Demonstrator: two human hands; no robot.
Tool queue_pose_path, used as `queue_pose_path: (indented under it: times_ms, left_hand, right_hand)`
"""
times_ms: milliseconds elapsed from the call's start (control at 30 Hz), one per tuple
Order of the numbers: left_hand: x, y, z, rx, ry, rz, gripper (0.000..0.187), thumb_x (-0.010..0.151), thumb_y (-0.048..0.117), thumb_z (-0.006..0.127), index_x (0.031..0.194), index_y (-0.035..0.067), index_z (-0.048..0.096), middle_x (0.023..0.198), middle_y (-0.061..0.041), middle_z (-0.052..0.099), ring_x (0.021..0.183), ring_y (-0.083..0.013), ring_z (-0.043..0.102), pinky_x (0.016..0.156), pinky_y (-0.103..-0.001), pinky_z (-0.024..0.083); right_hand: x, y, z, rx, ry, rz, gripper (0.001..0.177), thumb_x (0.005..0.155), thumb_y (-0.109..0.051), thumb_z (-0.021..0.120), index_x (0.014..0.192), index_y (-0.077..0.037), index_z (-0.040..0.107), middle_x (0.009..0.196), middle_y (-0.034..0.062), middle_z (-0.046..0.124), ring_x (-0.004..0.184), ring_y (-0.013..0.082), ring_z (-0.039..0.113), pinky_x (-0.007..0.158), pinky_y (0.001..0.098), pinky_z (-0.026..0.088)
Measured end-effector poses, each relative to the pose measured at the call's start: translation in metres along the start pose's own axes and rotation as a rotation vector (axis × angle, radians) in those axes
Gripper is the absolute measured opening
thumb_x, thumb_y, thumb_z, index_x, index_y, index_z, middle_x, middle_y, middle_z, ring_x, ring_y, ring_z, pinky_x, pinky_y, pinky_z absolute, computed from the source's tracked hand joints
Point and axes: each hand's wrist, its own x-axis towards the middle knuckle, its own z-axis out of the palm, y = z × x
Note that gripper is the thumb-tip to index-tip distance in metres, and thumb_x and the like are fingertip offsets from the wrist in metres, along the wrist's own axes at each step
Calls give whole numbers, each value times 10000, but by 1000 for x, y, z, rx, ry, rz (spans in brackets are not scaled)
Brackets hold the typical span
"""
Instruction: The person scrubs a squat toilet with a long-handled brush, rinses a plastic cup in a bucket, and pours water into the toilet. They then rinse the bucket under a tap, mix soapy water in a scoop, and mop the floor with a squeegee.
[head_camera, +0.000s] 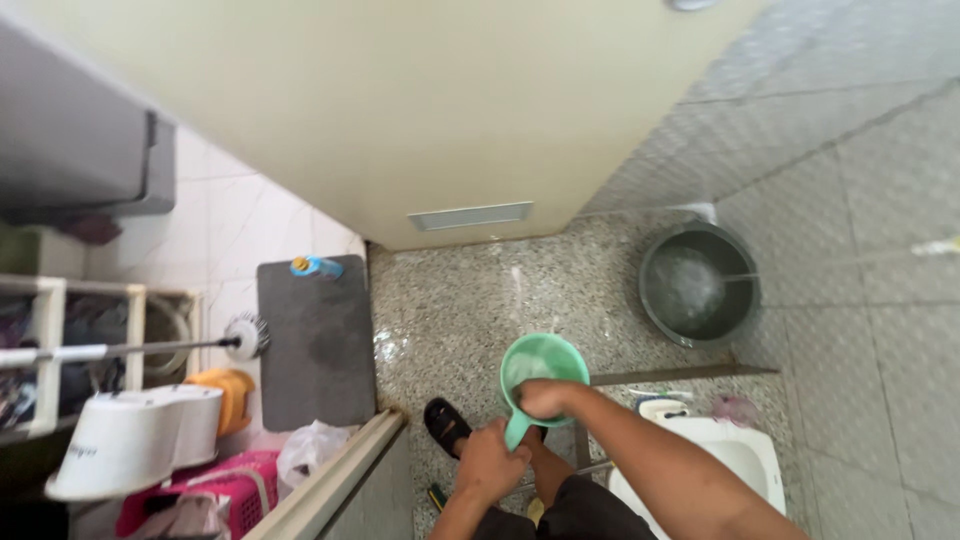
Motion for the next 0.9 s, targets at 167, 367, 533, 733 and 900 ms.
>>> queue_pose_path:
  times_ms: [167, 367, 533, 733, 900]
  left_hand:
    - [33, 52, 29, 33, -81, -1, 396, 790, 233, 733, 1077, -25, 646, 1007, -306, 697, 1005, -465, 672, 889, -512, 542]
    - [75, 99, 58, 59, -192, 8, 441, 840, 223, 691, 1187, -33, 599, 1067, -281, 699, 1017, -437, 692, 895, -502, 546]
    - [90, 125, 80, 51, -152, 42, 394, 871, 257, 685, 1110, -51, 627, 1065, -287, 703, 1020, -440, 691, 905, -494, 544]
    - [91, 140, 89, 9, -169, 39, 400, 856, 239, 708, 1101, -59, 602, 1049, -291, 702, 1014, -433, 701, 907, -471, 556]
    - [91, 142, 81, 30, -257, -15, 361, 870, 215, 671, 1120, -37, 605, 1032, -259, 718, 968, -399, 737, 872, -466, 576]
  right_hand:
    - [-16, 55, -36, 31, 287, 55, 556, 859, -252, 627, 1351, 7, 598, 1317, 265, 644, 1187, 376, 655, 1014, 420, 518]
    - [-44, 91, -93, 72, 237, 67, 522, 851, -259, 625, 1323, -36, 648, 1287, 208, 699, 1113, 342, 724, 958, 415, 560]
    - [-58, 100, -123, 52, 478, 214, 564, 802, -248, 730, 1311, -22, 637, 1281, 244, 669, 1144, 356, 687, 966, 422, 561]
    - [-63, 113, -129, 80, 438, 260, 427, 875, -266, 645, 1235, -41, 700, 1284, 213, 711, 1170, 337, 706, 990, 430, 554]
    - [-61, 117, -120, 107, 251, 132, 509, 849, -292, 698, 1277, -20, 659, 1281, 207, 689, 1158, 323, 676, 1013, 414, 517]
